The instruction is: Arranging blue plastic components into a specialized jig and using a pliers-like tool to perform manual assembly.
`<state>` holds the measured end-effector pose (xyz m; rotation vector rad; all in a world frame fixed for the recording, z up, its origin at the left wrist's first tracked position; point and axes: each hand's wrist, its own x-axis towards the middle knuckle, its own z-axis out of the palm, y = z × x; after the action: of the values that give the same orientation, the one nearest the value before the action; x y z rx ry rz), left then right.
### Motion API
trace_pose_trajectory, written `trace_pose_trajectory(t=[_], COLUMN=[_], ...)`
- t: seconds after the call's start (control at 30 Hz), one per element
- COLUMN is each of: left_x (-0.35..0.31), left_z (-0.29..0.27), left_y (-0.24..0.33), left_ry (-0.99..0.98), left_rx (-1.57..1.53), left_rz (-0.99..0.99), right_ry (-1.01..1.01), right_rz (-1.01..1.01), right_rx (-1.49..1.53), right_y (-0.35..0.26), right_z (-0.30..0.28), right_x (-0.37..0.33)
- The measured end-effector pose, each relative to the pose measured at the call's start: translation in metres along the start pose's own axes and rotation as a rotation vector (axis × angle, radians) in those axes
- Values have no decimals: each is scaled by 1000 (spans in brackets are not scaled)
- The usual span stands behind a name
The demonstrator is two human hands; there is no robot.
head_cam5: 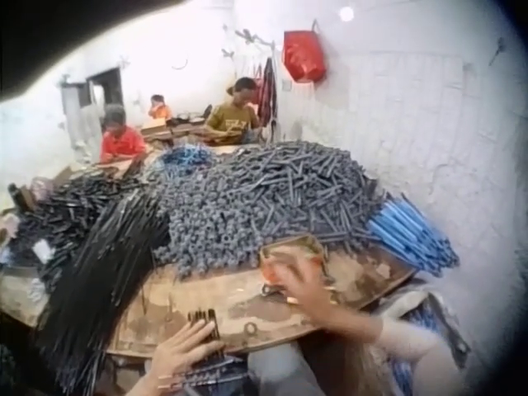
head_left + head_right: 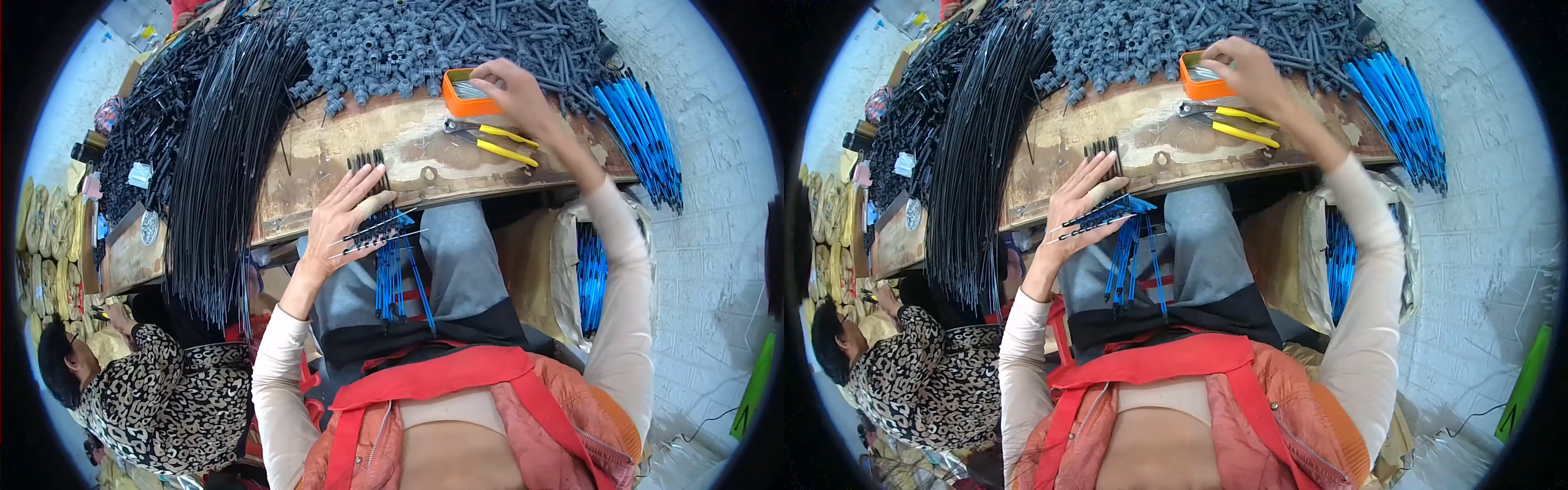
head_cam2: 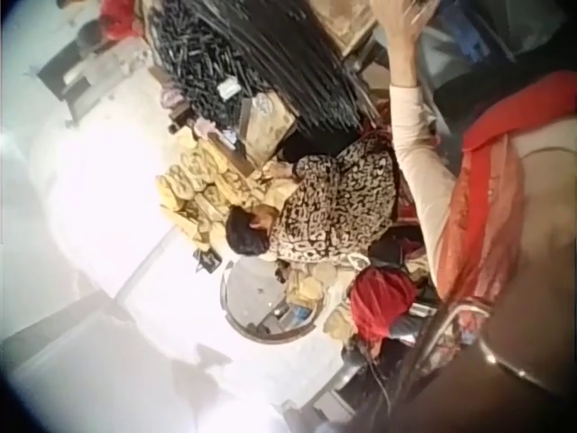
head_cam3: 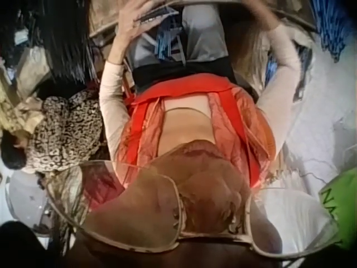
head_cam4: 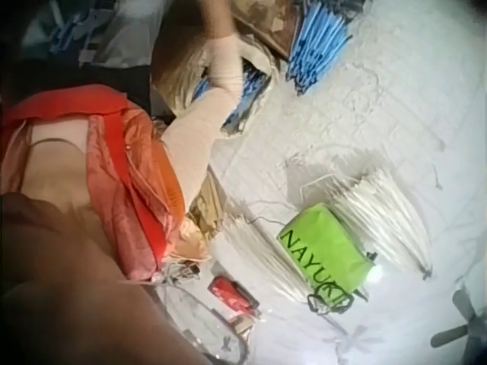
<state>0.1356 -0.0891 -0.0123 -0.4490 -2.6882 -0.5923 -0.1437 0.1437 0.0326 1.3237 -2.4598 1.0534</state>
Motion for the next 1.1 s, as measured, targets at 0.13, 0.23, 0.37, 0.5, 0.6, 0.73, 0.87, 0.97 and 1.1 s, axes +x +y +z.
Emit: trace_pose_trajectory(t=[0.13, 0.23, 0.37, 0.5, 0.6, 0.73, 0.87, 0.97, 1.1], left_x=[0, -2, -9, -3, -6, -9, -8, -9, -8], left_z=[8, 11, 9, 10, 9, 9, 12, 10, 9], left_y=[-3, -4, -8, -8, -7, -12, -16, -14, -14], left_ry=[18, 24, 80, 92, 114, 60, 18, 20, 26], left_rx=[-35, -31, -53, -69, -75, -68, -80, -85, -105], left_rz=[-1, -5, 27, 27, 9, -8, -2, -15, -24], right_ry=[-324, -488, -429, -101, -158, -265, -255, -264, -298], right_rz=[-37, -117, -140, -173, -434, -351, -301, -315, -298], right_rx=[-328, -347, -349, -237, -141, -220, -207, -207, -229], right_y=[57, 66, 59, -4, -53, -85, -79, -82, -82], right_z=[-6, -4, -18, -15, 34, 91, 101, 99, 102], right_x=[39, 51, 50, 24, -6, -37, -40, -39, -35])
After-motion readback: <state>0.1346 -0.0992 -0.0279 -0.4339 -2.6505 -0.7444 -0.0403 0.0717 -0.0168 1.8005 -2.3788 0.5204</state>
